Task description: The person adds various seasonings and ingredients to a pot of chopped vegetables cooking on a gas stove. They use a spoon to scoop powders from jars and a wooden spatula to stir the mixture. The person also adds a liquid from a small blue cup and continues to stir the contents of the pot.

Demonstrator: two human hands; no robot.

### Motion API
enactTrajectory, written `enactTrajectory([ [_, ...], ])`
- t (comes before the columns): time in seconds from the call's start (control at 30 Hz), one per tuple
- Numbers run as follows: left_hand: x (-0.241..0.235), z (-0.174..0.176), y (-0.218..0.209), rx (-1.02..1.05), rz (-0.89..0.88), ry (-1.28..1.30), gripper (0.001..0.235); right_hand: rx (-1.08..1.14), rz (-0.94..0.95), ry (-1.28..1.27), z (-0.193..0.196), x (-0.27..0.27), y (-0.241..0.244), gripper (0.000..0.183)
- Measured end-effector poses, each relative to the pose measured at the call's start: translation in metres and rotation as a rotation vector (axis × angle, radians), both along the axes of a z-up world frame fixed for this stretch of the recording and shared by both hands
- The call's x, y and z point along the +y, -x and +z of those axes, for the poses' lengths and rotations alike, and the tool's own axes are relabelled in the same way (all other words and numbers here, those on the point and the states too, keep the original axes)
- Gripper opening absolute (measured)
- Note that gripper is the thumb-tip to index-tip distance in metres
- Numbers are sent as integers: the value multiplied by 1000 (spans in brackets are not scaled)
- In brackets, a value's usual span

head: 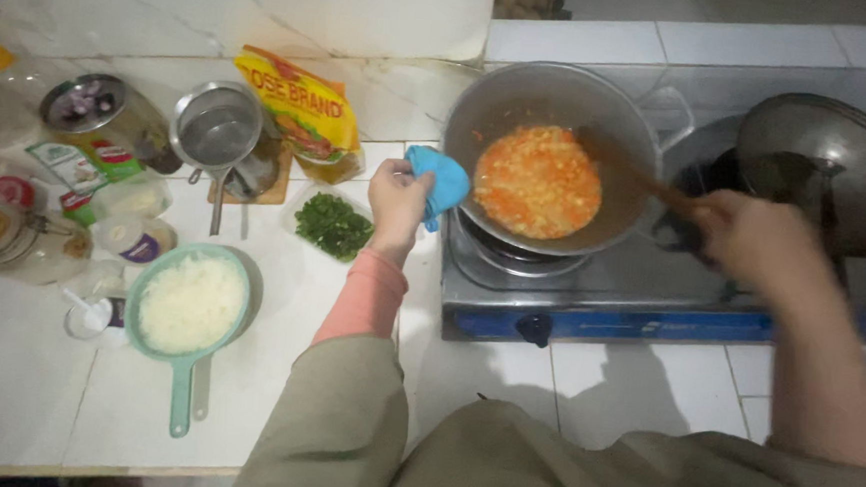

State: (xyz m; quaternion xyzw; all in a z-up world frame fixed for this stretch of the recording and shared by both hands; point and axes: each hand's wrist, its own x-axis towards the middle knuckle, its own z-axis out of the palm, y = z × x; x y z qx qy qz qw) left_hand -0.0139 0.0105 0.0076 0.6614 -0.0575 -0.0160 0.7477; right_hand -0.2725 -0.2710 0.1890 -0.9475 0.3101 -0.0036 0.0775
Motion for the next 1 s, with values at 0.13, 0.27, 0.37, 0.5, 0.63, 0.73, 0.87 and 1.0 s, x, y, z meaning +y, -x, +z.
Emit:
enactTrajectory([
  [0.13,0,7,-1,35,15,7,36,168,29,-41,-5,-5,-4,35],
  [0.27,6,8,1,37,-4,-6,36,284,90,-36,16,-73,16,38],
  [0.37,5,10,-2,34,3,-32,35,380,135,-121,30,-113,24,39],
  [0.5,4,10,-2,58,-14,13,35,431,249,-310,28,-73,-3,38],
  [0.63,5,9,-1,59,10,-12,34,11,236,-326,-5,25,-40,32],
  [0.73,5,7,-1,37,15,-24,33,-235,102,-384,-15,38,-38,31],
  [0.87,3,8,-5,26,4,-16,32,-197,-33,-241,-12,1,-34,30],
  [1.0,4,7,-2,33,3,-39,31,-233,105,-84,-26,-2,-35,31],
])
